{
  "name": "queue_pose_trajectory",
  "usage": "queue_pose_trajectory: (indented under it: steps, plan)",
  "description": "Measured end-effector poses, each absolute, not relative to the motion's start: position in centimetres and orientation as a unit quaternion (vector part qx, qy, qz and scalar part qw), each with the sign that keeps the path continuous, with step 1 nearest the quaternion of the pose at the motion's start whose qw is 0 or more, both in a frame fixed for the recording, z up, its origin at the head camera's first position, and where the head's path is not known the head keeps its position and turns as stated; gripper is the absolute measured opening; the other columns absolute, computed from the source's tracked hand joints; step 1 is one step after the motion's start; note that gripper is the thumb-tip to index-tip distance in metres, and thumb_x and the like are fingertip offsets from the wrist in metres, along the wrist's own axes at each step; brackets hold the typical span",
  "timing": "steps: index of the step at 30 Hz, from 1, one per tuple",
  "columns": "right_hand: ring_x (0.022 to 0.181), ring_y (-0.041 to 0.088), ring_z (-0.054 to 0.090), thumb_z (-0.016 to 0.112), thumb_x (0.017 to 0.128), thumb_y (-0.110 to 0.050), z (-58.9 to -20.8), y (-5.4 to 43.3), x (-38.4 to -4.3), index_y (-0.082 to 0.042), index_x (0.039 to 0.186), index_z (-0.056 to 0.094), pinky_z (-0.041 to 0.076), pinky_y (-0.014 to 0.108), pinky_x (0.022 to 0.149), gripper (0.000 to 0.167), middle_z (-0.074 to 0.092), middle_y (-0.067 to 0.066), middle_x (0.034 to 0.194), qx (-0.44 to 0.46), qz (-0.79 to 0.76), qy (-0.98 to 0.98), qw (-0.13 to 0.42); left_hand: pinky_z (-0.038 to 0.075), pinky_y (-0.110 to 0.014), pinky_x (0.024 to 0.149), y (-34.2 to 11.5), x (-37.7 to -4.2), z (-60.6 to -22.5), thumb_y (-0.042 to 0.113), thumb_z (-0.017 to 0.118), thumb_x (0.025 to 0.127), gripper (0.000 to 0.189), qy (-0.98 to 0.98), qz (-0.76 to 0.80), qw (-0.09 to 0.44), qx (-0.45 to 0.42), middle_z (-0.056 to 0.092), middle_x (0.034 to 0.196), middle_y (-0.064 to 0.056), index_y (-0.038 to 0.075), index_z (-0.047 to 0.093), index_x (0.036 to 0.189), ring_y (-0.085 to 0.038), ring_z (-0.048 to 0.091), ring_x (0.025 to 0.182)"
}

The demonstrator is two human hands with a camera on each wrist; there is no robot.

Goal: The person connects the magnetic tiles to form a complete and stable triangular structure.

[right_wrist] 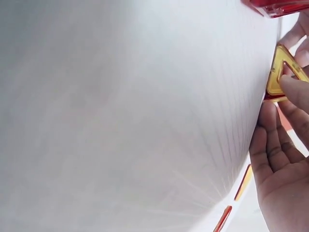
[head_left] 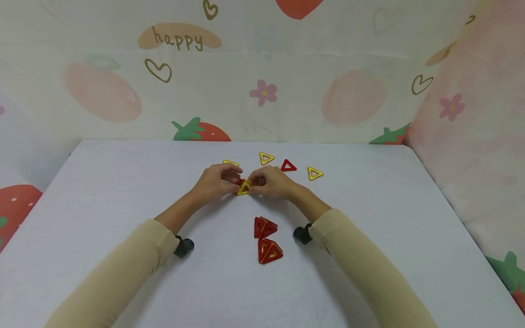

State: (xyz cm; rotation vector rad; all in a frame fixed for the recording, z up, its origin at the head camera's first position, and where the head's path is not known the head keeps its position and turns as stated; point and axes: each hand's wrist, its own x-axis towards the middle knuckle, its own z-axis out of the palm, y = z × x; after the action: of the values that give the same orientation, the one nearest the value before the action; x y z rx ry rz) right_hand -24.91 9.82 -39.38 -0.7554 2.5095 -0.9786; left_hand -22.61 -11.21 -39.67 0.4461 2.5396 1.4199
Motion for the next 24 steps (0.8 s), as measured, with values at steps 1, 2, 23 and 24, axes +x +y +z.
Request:
queue_pose_trajectory:
  steps: [1,2,23,24]
  plan:
    - [0.085,0.018,0.057,0.072,0.092,-0.012,-39.4,9.8,-24.9,-0.008,0.107,0.073,0.051,0.024,0.075,0.016,0.069,0.002,0.093,-0.265,-0.346,0.884,0.170,0.053,-0.039,0.094,-11.3,-22.6,-39.7,0.001,0.071,0.089,0.040,0.859,0.479,0.099,0.151,0.067,0.121,-0.016,-0.001,0.060,0.128,-0.028,0.065,0.108]
    - [0.085,0.018,0.057,0.072,0.092,-0.013,-39.4,9.8,-24.9,-0.008,0.107,0.073,0.051,0.024,0.076,0.016,0.068,0.002,0.093,-0.265,-0.346,0.884,0.170,0.053,-0.040,0.095,-11.3,-22.6,-39.7,0.000,0.071,0.090,0.040,0.859,0.478,0.098,0.152,0.067,0.121,-0.017,-0.001,0.060,0.128,-0.028,0.065,0.108]
    - [0.089,0.017,0.059,0.069,0.094,-0.011,-38.8,10.2,-23.8,-0.005,0.114,0.070,0.052,0.027,0.085,0.021,0.069,0.002,0.099,-0.295,-0.308,0.890,0.161,0.056,-0.036,0.089,-11.1,-21.7,-40.0,0.002,0.076,0.086,0.035,0.858,0.475,0.104,0.164,0.068,0.117,-0.014,-0.001,0.066,0.119,-0.026,0.066,0.101]
    - [0.089,0.017,0.059,0.069,0.094,-0.010,-38.8,10.3,-23.8,-0.004,0.114,0.070,0.052,0.027,0.086,0.021,0.069,0.002,0.099,-0.298,-0.306,0.890,0.161,0.056,-0.035,0.087,-11.1,-21.6,-40.0,0.002,0.076,0.086,0.035,0.857,0.476,0.106,0.167,0.068,0.117,-0.014,-0.001,0.066,0.119,-0.026,0.066,0.100]
